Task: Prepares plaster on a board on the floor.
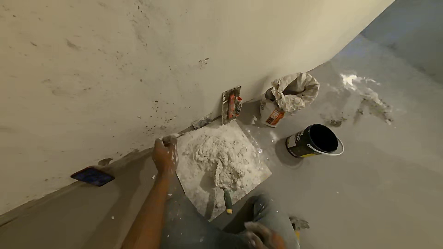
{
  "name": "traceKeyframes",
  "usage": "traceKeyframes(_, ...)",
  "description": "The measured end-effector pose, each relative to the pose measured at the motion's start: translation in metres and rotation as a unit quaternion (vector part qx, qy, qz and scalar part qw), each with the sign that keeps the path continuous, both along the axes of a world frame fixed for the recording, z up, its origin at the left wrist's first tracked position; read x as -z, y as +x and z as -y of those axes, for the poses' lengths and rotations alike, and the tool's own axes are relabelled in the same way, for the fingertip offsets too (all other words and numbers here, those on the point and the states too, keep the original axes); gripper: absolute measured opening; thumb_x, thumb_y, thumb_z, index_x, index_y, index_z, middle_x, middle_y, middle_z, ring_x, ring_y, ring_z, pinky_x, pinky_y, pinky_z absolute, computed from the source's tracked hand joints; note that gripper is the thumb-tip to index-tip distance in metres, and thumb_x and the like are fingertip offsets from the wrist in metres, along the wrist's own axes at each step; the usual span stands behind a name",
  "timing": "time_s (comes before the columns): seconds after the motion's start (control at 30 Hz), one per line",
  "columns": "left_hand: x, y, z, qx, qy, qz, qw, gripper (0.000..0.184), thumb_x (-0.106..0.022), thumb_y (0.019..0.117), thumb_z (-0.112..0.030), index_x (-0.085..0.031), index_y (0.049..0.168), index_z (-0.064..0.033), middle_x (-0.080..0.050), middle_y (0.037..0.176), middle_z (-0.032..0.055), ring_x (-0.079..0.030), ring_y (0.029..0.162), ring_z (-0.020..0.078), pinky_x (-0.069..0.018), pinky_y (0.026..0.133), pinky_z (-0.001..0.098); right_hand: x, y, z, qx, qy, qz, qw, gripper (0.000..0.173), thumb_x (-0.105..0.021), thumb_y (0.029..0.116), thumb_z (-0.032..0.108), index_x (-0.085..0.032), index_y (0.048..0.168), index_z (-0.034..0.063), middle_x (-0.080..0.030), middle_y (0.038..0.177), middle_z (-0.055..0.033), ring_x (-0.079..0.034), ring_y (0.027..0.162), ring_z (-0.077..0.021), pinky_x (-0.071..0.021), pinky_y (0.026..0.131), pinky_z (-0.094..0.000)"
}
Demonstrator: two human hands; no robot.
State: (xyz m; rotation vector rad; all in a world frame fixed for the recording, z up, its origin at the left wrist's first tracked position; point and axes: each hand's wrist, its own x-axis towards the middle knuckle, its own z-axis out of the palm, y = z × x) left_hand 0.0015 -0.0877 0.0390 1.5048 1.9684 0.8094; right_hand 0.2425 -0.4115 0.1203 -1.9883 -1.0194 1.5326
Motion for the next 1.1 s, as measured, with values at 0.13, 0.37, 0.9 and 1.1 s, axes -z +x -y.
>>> traceKeyframes(0.13, -0.026, 0.037, 0.105, 0.092, 0.051, 0.01, 0.994, 0.053, -0.062, 0.1006, -0.04, -0.06, 0.132, 0.0025, -0.072, 0.108, 0.0204, -0.072, 0.096, 0.0348, -0.0578, 0.086, 0.0576, 0.025, -0.031, -0.082, 0.148, -0.041, -0.223, 0.963, 0.046, -0.031, 0.1131, 0.032, -0.056, 0.137, 0.0014, -0.073, 0.119, -0.012, -0.073, 0.102, -0.0238, -0.061, 0.083, -0.0423)
traceKeyframes(0.37, 0.008, 0.106, 0.233, 0.242, 0.136, 0.045, 0.96, 0.049, -0.071, 0.0915, -0.039, -0.07, 0.129, -0.0079, -0.066, 0.133, 0.0163, -0.062, 0.125, 0.0311, -0.0505, 0.107, 0.0466, 0.031, -0.024, -0.121, 0.389, -0.047, -0.266, 0.881, 0.035, -0.043, 0.1107, 0.032, -0.061, 0.108, 0.0023, -0.064, 0.081, -0.0103, -0.065, 0.07, -0.0213, -0.0578, 0.063, -0.0407)
traceKeyframes(0.9, 0.083, 0.118, 0.197, 0.231, -0.336, 0.068, 0.911, 0.048, -0.051, 0.1066, -0.032, -0.055, 0.139, 0.0033, -0.061, 0.133, 0.0242, -0.061, 0.122, 0.0336, -0.0473, 0.107, 0.0477, 0.081, 0.026, -0.008, 0.112, -0.015, 0.152, 0.982, 0.04, -0.043, 0.109, 0.031, -0.068, 0.122, 0.0033, -0.071, 0.097, -0.0164, -0.07, 0.089, -0.0293, -0.0562, 0.085, -0.051)
traceKeyframes(1.1, 0.041, 0.07, 0.204, 0.059, -0.421, 0.336, 0.84, 0.059, -0.026, 0.1088, -0.057, -0.057, 0.107, -0.0059, -0.052, 0.068, 0.0043, -0.045, 0.046, 0.0143, -0.0421, 0.041, 0.029, 0.092, -0.009, -0.014, -0.021, -0.022, 0.173, 0.984, 0.046, -0.048, 0.1056, 0.035, -0.059, 0.137, 0.0022, -0.066, 0.127, -0.0202, -0.066, 0.118, -0.0332, -0.0523, 0.103, -0.0512)
